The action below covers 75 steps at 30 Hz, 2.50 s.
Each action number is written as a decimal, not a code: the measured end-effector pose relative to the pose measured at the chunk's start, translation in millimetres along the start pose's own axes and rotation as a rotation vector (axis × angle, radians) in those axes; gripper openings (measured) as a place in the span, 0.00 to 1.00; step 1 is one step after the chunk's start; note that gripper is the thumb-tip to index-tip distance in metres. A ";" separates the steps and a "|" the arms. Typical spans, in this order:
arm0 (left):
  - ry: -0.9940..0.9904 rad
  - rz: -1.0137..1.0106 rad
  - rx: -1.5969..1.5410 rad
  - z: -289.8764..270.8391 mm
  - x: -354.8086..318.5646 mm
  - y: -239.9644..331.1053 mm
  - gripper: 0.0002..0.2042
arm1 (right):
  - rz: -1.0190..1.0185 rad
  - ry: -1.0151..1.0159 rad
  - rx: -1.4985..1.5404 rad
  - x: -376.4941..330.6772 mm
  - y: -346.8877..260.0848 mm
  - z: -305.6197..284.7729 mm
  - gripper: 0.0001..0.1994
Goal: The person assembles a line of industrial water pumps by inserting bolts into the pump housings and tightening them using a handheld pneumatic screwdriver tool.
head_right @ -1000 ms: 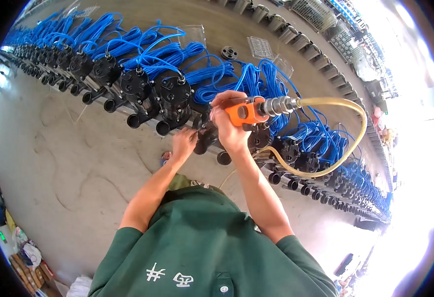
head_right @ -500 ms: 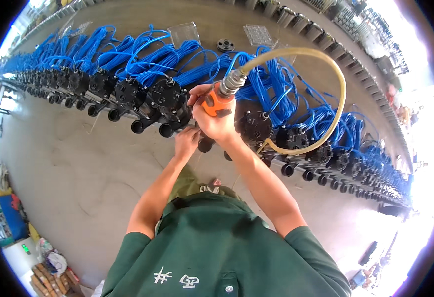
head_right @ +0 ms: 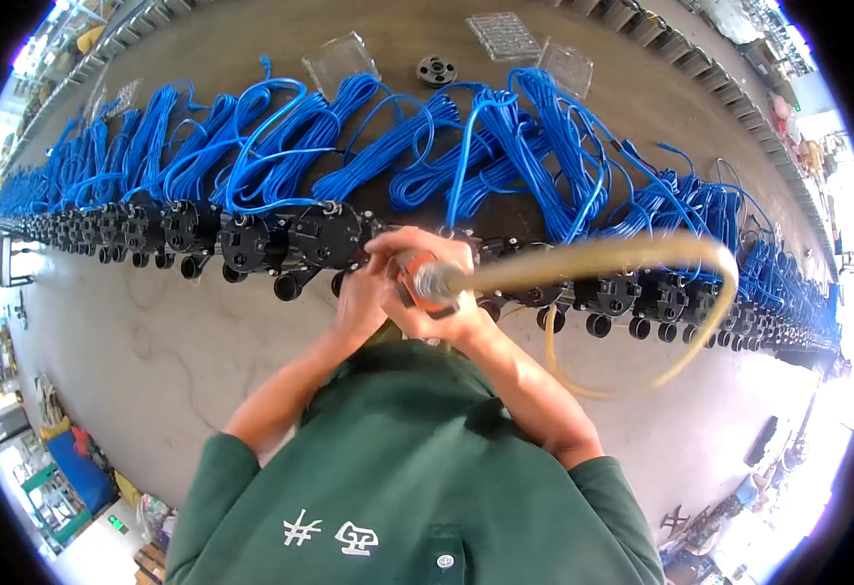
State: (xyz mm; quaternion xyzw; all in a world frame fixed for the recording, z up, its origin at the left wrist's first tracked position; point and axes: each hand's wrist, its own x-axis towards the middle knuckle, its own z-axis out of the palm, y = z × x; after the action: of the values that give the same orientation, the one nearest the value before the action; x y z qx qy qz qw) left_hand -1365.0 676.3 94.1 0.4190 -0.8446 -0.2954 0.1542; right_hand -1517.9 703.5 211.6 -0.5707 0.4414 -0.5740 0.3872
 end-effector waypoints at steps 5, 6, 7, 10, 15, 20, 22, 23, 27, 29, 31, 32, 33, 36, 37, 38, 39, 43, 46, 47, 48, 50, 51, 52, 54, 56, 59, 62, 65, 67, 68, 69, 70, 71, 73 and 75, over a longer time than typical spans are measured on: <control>-0.239 -0.089 -0.415 18.7 -39.6 -13.2 0.09 | -0.190 0.044 -0.230 -4.7 -3.7 11.2 0.14; -0.277 -0.241 -0.567 36.0 -35.9 -22.0 0.10 | -0.195 0.042 -0.269 -2.7 -7.5 13.2 0.13; -0.326 -0.470 -0.924 41.1 -26.0 -24.2 0.11 | -0.144 0.051 -0.233 -2.1 -11.8 15.0 0.14; -0.205 -0.924 -1.486 57.5 -1.9 -11.4 0.11 | -0.168 0.055 -0.187 -2.2 -2.0 13.8 0.15; -0.054 -1.228 -2.000 81.3 -9.6 -7.3 0.13 | -0.056 -0.045 -0.157 -8.4 -4.3 9.6 0.12; 0.213 -1.269 -2.188 83.4 -11.9 -0.9 0.11 | -0.003 -0.066 -0.115 -11.0 -3.7 13.2 0.13; 0.216 -1.225 -2.250 89.7 -14.0 0.1 0.10 | 0.019 -0.012 -0.084 -14.7 -2.2 16.6 0.15; 0.215 -1.201 -2.271 92.7 -14.7 -0.6 0.10 | 0.023 0.003 -0.065 -14.0 -3.3 17.8 0.15; 0.207 -1.060 -2.297 88.8 -19.0 2.6 0.10 | 0.003 0.043 0.003 -12.0 -3.8 14.1 0.17; 0.237 -1.015 -2.283 94.8 -18.8 -2.8 0.09 | 0.010 0.075 0.058 -9.4 0.3 18.4 0.16; 0.256 -0.985 -2.264 98.3 -18.1 -5.7 0.09 | 0.004 0.085 0.074 -13.1 3.5 18.3 0.15; 0.261 -0.978 -2.253 99.0 -18.3 -5.5 0.09 | -0.005 0.090 0.071 -14.6 3.0 18.6 0.15; 0.266 -0.970 -2.241 99.4 -18.3 -4.9 0.09 | -0.010 0.075 0.058 -14.7 1.4 18.4 0.15; 0.274 -1.020 -2.257 99.8 -17.0 -3.7 0.08 | -0.013 0.046 0.030 -13.8 0.9 17.5 0.14; 0.298 -1.021 -2.278 100.0 -17.4 -3.2 0.08 | -0.004 0.051 0.020 -13.0 1.1 18.9 0.15; 0.322 -1.022 -2.300 100.0 -17.6 -2.6 0.08 | 0.004 0.056 0.011 -12.0 1.1 19.9 0.15; 0.346 -1.023 -2.321 100.1 -17.3 -2.0 0.09 | 0.007 0.063 0.012 -11.3 0.5 20.3 0.15; 0.324 -1.058 -2.347 100.2 -17.8 -1.0 0.09 | 0.009 0.061 0.012 -11.9 0.2 20.7 0.15; 0.308 -1.050 -2.335 101.2 -19.3 0.1 0.09 | -0.013 0.027 -0.011 -13.0 1.8 18.2 0.14; 0.318 -1.057 -2.345 102.4 -19.5 -0.1 0.09 | -0.036 0.013 -0.014 -13.3 5.0 16.9 0.14; 0.329 -1.064 -2.355 103.9 -19.9 0.1 0.10 | -0.059 -0.002 -0.017 -13.5 7.9 15.6 0.14; 0.266 -1.107 -2.291 98.1 -19.7 -2.7 0.10 | -0.081 -0.043 -0.066 -12.3 8.8 16.1 0.13; 0.233 -1.129 -2.259 95.0 -21.9 -4.2 0.11 | -0.092 -0.063 -0.091 -12.5 9.3 15.5 0.12; 0.147 -1.144 -2.106 81.3 -26.6 -4.1 0.11 | -0.153 -0.121 -0.179 -11.5 11.1 9.4 0.13; -0.018 -1.145 -1.786 24.7 -37.6 4.5 0.12 | -0.141 -0.118 -0.249 -9.1 0.6 7.2 0.14; -0.166 -0.895 -1.559 -48.1 -40.9 17.9 0.11 | -0.190 -0.104 -0.157 -3.2 -6.3 7.3 0.14; -0.112 -0.519 -1.120 -150.7 3.9 38.9 0.09 | -0.366 0.069 0.036 -2.2 -23.2 4.2 0.12; -0.356 -0.206 -0.606 -197.6 100.6 50.3 0.10 | -0.476 0.329 0.181 -0.2 -50.8 -5.4 0.10; -0.722 0.263 0.223 -153.3 181.6 27.9 0.08 | -0.508 0.452 0.026 -12.4 -69.8 -36.0 0.11; -0.915 0.507 0.430 -100.6 215.2 26.5 0.07 | -0.475 0.582 -0.121 -23.8 -82.6 -53.1 0.11; -0.994 0.571 0.438 -69.6 224.4 26.0 0.07 | -0.466 0.651 -0.179 -29.7 -86.1 -59.6 0.11; -1.037 0.566 0.241 -24.9 228.9 -1.4 0.06 | -0.435 0.707 -0.232 -36.7 -94.1 -64.2 0.12; -1.099 0.851 0.320 -11.6 238.7 19.2 0.07 | -0.396 0.754 -0.281 -43.6 -98.3 -68.7 0.12; -1.114 0.956 0.191 7.0 243.8 21.3 0.09 | -0.387 0.823 -0.313 -50.8 -101.6 -69.1 0.12; -1.156 1.096 0.001 41.1 247.4 20.2 0.13 | -0.321 0.918 -0.402 -56.8 -106.6 -66.9 0.10; -1.209 1.201 -0.086 63.6 251.1 18.3 0.15 | -0.292 1.095 -0.432 -56.3 -107.7 -55.6 0.10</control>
State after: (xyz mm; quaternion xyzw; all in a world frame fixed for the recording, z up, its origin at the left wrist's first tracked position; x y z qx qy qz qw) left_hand -1559.6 508.0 59.4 -0.3358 -0.8487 -0.3684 -0.1769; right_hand -1564.2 794.0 298.5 -0.3127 0.6001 -0.7289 -0.1038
